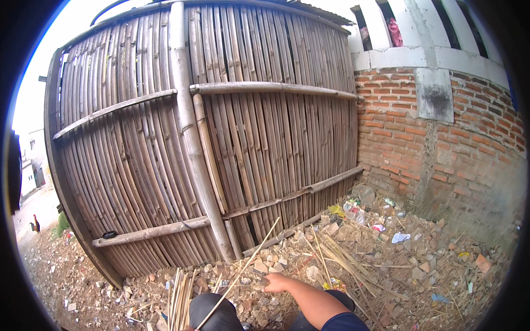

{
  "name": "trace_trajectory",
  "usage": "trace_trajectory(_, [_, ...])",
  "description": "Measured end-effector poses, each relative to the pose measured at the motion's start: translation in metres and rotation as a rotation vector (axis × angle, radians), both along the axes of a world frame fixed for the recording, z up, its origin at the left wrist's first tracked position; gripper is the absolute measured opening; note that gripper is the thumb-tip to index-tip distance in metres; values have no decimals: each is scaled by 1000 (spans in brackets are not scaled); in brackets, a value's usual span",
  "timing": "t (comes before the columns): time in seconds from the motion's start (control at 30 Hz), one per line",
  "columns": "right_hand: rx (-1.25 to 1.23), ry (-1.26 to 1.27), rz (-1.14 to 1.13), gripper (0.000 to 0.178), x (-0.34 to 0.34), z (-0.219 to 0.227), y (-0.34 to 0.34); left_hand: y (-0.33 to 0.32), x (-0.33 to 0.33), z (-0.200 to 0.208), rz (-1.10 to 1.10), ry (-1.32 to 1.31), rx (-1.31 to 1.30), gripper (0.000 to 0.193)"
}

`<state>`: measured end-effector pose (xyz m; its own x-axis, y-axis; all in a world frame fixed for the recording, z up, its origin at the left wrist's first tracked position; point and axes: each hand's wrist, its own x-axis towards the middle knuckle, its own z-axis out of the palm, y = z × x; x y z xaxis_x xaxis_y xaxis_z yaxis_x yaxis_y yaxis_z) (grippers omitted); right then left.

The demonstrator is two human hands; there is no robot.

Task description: The person uses a blade to shave and smooth several thin bamboo strips while sitting on the ground near a bamboo structure.

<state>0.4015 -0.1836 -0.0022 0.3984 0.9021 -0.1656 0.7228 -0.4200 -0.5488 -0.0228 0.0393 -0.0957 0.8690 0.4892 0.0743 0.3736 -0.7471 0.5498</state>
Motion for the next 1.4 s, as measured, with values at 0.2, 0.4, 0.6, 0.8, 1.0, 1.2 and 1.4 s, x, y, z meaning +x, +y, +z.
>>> trace_trajectory(0.2, [-19,-93,-4,37,2,-7,4,-7,16,29,30,111,13,38])
trace_trajectory(0.4, [-55,8,-158,49,29,-6,-1,-31,34,77,45,104,36,35])
trace_trajectory(0.6, [-81,92,-212,36,13,2,7,-28,22,77,27,111,143,34])
trace_trajectory(0.8, [-59,12,-8,25,-13,23,7,-30,20,75,45,91,81,34])
trace_trajectory(1.0, [-66,-13,-233,32,12,9,-6,-34,25,89,37,111,101,34])
trace_trajectory(1.2, [-120,-25,49,29,-16,21,6,-37,24,87,66,126,75,34])
trace_trajectory(1.4, [-34,43,-223,32,22,5,-5,-34,23,88,62,96,74,34])
